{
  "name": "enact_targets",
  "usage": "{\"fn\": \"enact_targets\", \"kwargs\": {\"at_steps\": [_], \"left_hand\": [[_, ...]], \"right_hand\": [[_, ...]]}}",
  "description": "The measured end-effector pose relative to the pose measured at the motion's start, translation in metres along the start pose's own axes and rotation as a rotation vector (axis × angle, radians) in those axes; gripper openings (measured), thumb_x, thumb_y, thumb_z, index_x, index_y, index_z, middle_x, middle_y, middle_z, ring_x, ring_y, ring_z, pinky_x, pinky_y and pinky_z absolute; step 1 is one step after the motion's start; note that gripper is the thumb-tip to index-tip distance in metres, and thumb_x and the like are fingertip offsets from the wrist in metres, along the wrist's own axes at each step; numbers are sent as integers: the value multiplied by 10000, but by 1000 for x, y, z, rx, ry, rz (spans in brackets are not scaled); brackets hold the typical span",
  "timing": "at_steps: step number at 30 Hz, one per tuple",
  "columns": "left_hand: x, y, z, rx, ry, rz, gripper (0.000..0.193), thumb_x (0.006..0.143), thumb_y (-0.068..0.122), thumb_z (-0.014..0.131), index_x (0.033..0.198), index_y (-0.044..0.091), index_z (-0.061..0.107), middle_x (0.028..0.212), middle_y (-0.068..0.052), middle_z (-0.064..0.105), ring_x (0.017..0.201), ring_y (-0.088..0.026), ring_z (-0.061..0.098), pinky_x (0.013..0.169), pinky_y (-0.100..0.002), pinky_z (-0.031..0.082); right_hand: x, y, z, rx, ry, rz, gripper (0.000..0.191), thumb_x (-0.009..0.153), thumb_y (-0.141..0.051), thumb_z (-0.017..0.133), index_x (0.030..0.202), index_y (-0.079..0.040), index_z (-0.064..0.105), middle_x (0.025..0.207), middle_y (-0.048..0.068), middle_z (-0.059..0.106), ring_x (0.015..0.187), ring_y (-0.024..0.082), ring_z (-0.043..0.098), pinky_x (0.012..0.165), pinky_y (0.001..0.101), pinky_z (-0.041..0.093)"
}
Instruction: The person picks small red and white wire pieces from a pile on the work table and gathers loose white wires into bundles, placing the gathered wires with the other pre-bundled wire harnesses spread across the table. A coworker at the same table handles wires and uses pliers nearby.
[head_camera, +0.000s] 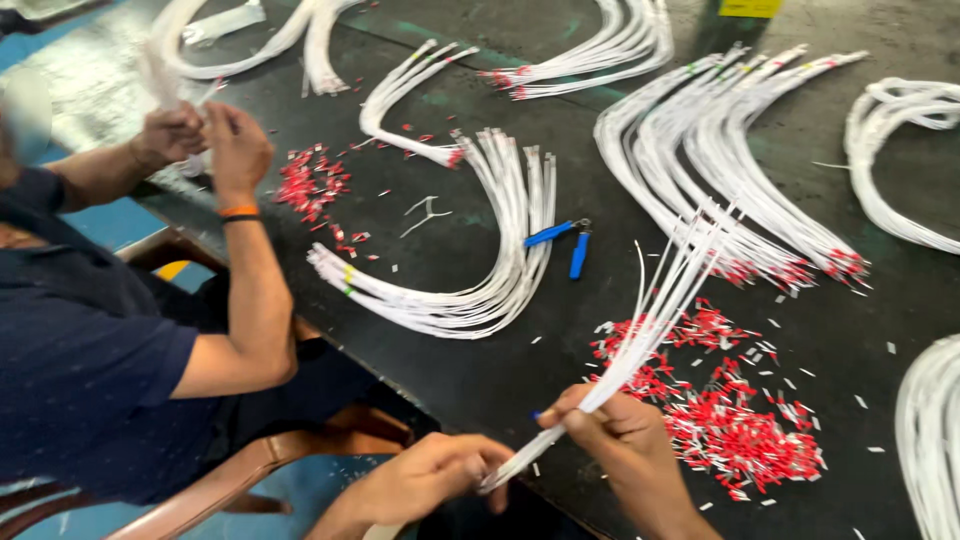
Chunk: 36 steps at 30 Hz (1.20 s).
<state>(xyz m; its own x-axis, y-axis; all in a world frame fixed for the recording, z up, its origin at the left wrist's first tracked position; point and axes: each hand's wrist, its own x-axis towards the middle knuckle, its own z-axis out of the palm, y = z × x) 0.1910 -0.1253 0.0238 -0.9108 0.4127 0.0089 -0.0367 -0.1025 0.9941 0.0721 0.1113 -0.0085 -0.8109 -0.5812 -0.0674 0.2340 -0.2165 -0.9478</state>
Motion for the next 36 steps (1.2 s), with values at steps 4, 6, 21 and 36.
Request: {"fn": "enact_targets", "kwargs": {"at_steps": [4,6,21,36], "left_hand": [[-21,32,16,389,178,-104,326,1077,304,624,1159,12,745,803,-68,652,724,-176,612,635,-321,489],[-21,53,24,698,286,189,261,1103,268,653,1066,24,738,855,-58,689,770,-186,686,665,-301,518],[59,59,-28,1731,342,916,375,876,226,724,606,128,483,585,4,447,502,-174,461,494,-324,353],[133,44,9,108,282,83,443,1025,388,603,1259,15,648,1049,-44,732,859,-61,678,703,-268,570]], "right_hand": [[-1,5,-9,172,-74,-49,156,984,-93,618,1044,33,688,1014,150,702,998,230,668,918,381,518],[-2,7,-15,304,-136,-84,164,1009,-110,609,1065,32,668,1018,154,678,1013,243,630,933,401,488],[28,-24,-11,-80,153,60,303,977,-239,618,1075,25,729,963,78,753,793,100,575,750,269,462],[23,28,-13,-240,71,154,267,969,-189,652,876,33,767,641,64,687,593,102,577,583,270,436]]}}
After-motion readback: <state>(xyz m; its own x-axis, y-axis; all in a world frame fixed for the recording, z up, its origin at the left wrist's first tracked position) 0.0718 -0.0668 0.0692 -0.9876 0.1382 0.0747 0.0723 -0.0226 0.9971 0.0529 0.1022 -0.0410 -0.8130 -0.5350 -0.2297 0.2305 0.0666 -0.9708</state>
